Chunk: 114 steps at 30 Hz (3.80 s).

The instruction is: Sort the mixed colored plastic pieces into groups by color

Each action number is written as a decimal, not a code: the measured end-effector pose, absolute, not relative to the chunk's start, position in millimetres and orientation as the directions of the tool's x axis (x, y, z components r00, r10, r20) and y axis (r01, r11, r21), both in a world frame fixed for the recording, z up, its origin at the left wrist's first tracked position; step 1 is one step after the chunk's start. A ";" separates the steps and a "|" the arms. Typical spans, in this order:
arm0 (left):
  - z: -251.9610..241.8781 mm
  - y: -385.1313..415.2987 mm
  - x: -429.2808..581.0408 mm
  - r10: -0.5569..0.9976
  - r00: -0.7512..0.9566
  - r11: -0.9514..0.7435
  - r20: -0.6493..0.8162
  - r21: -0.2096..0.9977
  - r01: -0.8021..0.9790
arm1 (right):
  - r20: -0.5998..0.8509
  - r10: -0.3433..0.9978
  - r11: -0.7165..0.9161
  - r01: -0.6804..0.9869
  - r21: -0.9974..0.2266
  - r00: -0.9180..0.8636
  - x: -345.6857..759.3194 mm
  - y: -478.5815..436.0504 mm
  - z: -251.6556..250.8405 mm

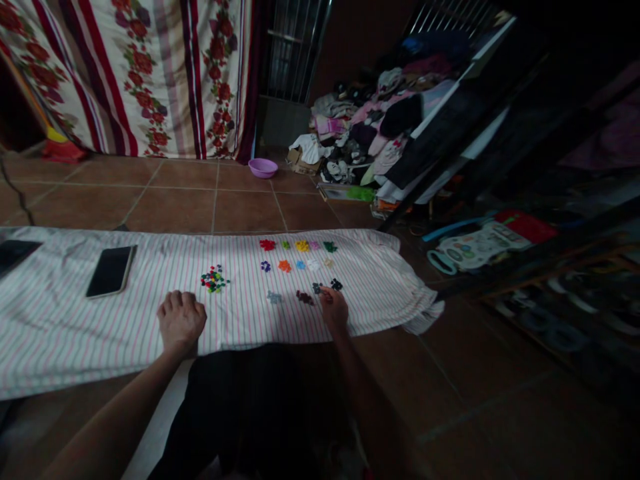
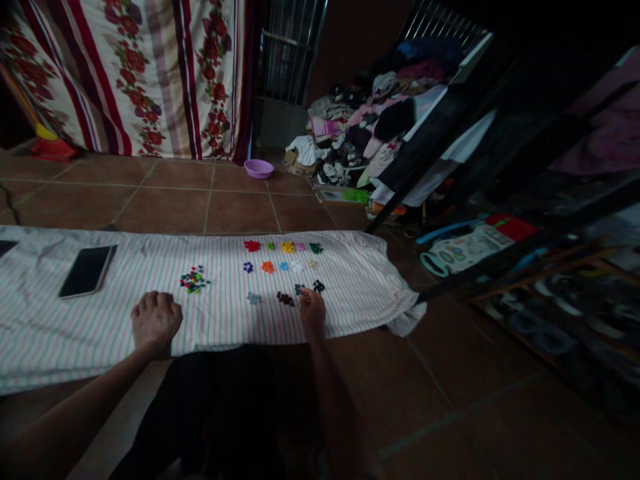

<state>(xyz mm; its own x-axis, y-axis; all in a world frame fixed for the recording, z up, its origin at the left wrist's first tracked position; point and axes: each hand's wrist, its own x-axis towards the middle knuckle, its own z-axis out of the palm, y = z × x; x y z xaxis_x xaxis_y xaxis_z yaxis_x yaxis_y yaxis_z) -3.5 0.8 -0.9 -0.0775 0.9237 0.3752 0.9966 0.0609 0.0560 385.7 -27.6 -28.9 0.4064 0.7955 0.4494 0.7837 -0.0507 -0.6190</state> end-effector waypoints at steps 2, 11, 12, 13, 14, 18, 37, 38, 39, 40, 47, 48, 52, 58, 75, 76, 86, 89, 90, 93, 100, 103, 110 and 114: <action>0.1 0.3 -2.7 0.927 -0.082 0.068 0.367 0.052 0.996 | 0.461 0.791 -0.055 0.798 -0.601 0.402 390.9 -24.6 -30.7; 3.7 -1.1 -0.7 0.931 -0.084 0.074 0.355 0.041 0.996 | 0.480 0.784 -0.090 0.838 -0.538 0.393 395.0 -10.8 -37.5; 4.1 -1.3 -0.6 0.931 -0.082 0.072 0.354 0.042 0.997 | 0.480 0.785 -0.092 0.840 -0.535 0.392 394.7 -10.3 -38.4; 4.4 -1.6 -0.4 0.931 -0.080 0.069 0.357 0.043 0.997 | 0.479 0.785 -0.095 0.841 -0.532 0.392 394.5 -9.9 -39.3; 4.7 -1.9 -0.2 0.929 -0.078 0.067 0.361 0.044 0.997 | 0.480 0.785 -0.097 0.843 -0.529 0.392 394.5 -9.6 -40.2; 5.8 -2.4 0.6 0.928 -0.081 0.067 0.364 0.051 0.996 | 0.488 0.790 -0.084 0.854 -0.513 0.371 394.5 -8.7 -42.3; 3.5 1.4 -0.6 0.932 -0.100 0.078 0.348 0.077 0.994 | 0.481 0.854 0.198 0.730 -0.654 0.199 286.9 17.5 -4.1; 3.8 1.4 -0.4 0.932 -0.104 0.079 0.347 0.084 0.993 | 0.454 0.877 0.212 0.719 -0.662 0.159 273.9 19.5 -3.4; 3.9 1.4 -0.3 0.932 -0.106 0.080 0.346 0.091 0.993 | 0.428 0.896 0.228 0.708 -0.668 0.116 261.6 21.4 -3.3; 3.8 1.4 -0.3 0.932 -0.107 0.078 0.346 0.095 0.992 | 0.405 0.911 0.243 0.698 -0.674 0.074 250.4 23.4 -3.8; 1.9 2.1 -1.0 0.929 -0.102 0.067 0.357 0.108 0.992 | 0.269 0.961 0.231 0.700 -0.675 -0.058 198.7 43.0 -12.6; 2.2 2.0 -0.9 0.929 -0.099 0.065 0.355 0.107 0.992 | 0.250 0.965 0.225 0.712 -0.665 -0.072 193.7 46.2 -12.9; 3.0 1.6 -0.4 0.928 -0.101 0.066 0.360 0.108 0.992 | 0.194 0.974 0.211 0.757 -0.618 -0.113 175.9 57.8 -11.2; 0.8 1.8 -0.9 0.923 -0.096 0.057 0.373 0.115 0.992 | 0.121 0.989 0.140 0.812 -0.567 -0.087 159.9 64.2 -10.1; -0.6 3.1 -0.5 0.926 -0.111 0.069 0.360 0.128 0.989 | 0.090 0.992 0.118 0.849 -0.515 -0.084 150.2 64.8 -3.0; -0.3 3.0 -0.6 0.927 -0.110 0.067 0.359 0.129 0.989 | 0.091 0.992 0.121 0.848 -0.516 -0.086 149.8 65.1 -2.4; -1.6 3.6 -1.8 0.930 -0.118 0.066 0.348 0.160 0.985 | 0.023 0.984 0.166 0.850 -0.500 -0.178 143.7 62.5 13.7; -1.9 3.1 -1.7 0.930 -0.121 0.065 0.346 0.167 0.984 | 0.003 0.985 0.150 0.854 -0.498 -0.171 140.8 62.7 14.5; -1.7 2.9 -1.5 0.930 -0.122 0.067 0.346 0.166 0.984 | 0.002 0.985 0.150 0.857 -0.494 -0.171 140.0 62.8 14.2; -0.5 2.2 -1.0 0.929 -0.118 0.071 0.351 0.142 0.987 | 0.018 0.985 0.161 0.864 -0.477 -0.174 138.0 63.9 13.5; 0.9 2.9 -0.7 0.928 -0.122 0.077 0.351 0.141 0.987 | -0.001 0.991 0.116 0.874 -0.471 -0.132 133.7 69.6 15.8; 0.5 3.3 -0.6 0.929 -0.128 0.075 0.348 0.161 0.984 | 0.042 0.991 0.133 0.872 -0.470 -0.129 131.0 70.9 15.5; 0.9 3.3 -0.7 0.927 -0.117 0.075 0.357 0.128 0.989 | 0.055 0.974 0.220 0.869 -0.442 -0.219 119.2 70.1 20.6; 0.5 3.5 -1.0 0.924 -0.114 0.076 0.364 0.117 0.990 | 0.064 0.978 0.208 0.878 -0.431 -0.200 117.1 70.6 18.4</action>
<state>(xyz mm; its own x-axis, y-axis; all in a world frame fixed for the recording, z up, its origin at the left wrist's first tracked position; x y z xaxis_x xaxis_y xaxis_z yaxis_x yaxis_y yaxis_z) -1.0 3.5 0.5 -0.1140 0.9243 0.3642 0.9902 0.0760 0.1168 117.1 70.6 18.4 -0.2003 0.9776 0.0645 0.8777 0.2083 -0.4315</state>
